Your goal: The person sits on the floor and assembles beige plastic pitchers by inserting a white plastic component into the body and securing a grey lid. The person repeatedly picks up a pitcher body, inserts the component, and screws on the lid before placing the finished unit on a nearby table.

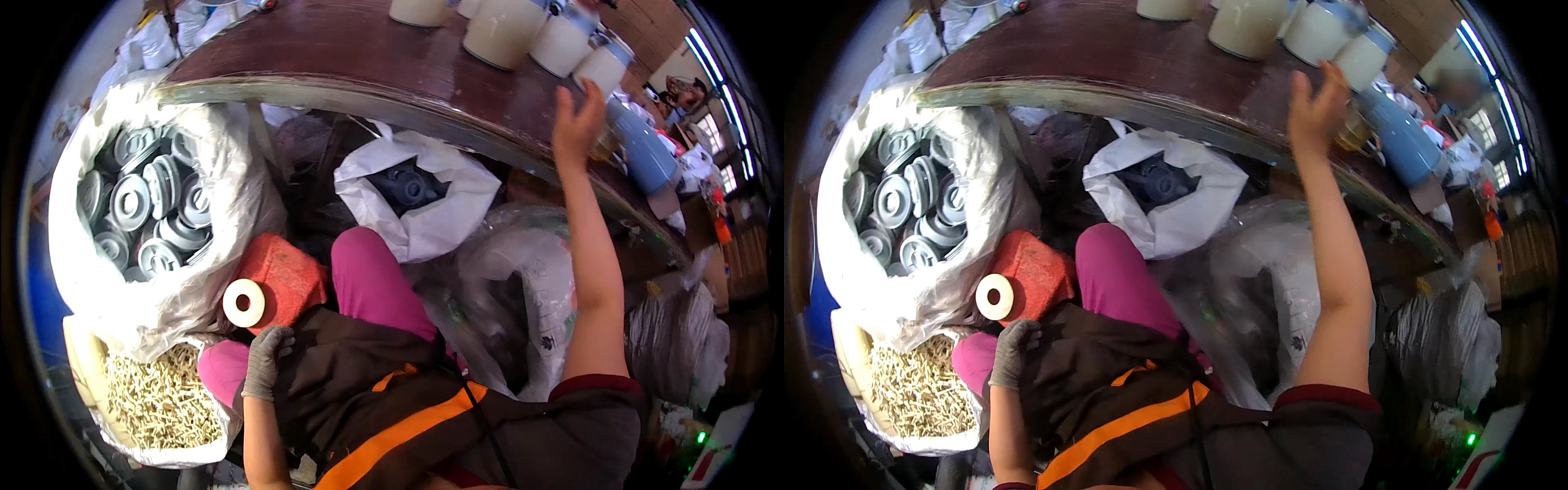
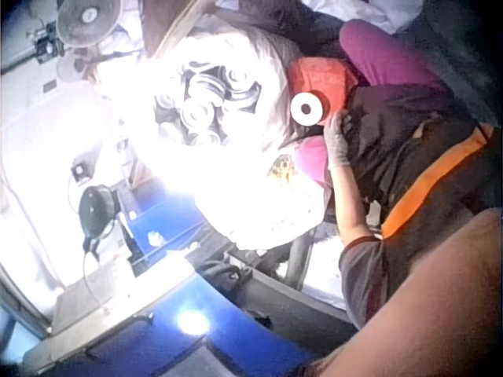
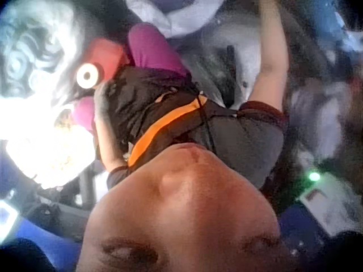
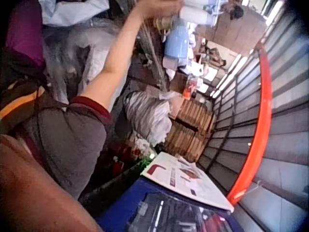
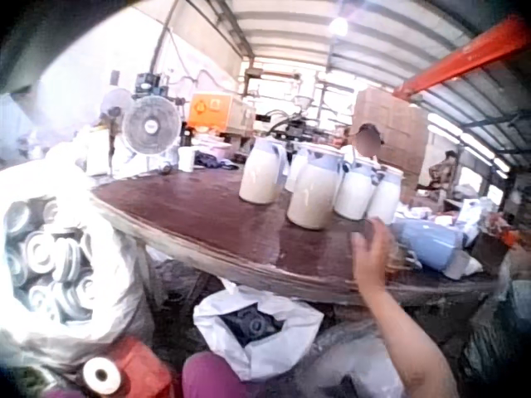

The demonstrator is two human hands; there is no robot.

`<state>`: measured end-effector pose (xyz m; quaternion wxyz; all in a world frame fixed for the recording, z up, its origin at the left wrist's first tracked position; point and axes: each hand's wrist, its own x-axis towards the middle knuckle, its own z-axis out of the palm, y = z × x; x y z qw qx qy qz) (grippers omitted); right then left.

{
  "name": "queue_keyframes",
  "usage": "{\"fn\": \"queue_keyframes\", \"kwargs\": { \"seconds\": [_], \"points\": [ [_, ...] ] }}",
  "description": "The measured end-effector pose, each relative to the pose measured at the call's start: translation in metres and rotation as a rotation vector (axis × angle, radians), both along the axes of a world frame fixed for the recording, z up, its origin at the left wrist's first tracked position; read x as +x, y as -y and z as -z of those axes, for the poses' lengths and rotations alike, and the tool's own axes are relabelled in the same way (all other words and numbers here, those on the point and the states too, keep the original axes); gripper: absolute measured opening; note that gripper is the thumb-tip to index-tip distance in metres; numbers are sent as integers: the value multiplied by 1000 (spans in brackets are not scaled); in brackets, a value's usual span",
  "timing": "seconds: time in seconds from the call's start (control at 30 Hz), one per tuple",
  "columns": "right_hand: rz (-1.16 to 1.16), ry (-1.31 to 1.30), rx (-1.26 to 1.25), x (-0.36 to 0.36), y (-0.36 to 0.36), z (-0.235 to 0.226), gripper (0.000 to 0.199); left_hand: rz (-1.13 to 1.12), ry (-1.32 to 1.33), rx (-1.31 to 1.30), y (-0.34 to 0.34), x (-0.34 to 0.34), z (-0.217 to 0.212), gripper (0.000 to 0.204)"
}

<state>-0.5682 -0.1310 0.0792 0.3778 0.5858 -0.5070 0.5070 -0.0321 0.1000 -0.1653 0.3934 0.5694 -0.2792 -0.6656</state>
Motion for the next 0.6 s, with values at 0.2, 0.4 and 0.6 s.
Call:
{"fn": "queue_keyframes", "kwargs": {
  "seconds": [0.2, 0.4, 0.6],
  "points": [
    [279, 484, 161, -111, -76, 8, 50, 14, -28, -45, 4, -4, 10, 24],
    [183, 713, 394, -145, -69, 20, 44, 3, -28, -40, 3, -3, 15, 21],
    [17, 891, 533, -145, -57, 12, 43, -50, 1, -62, -5, -10, 2, 21]
  ]
}}
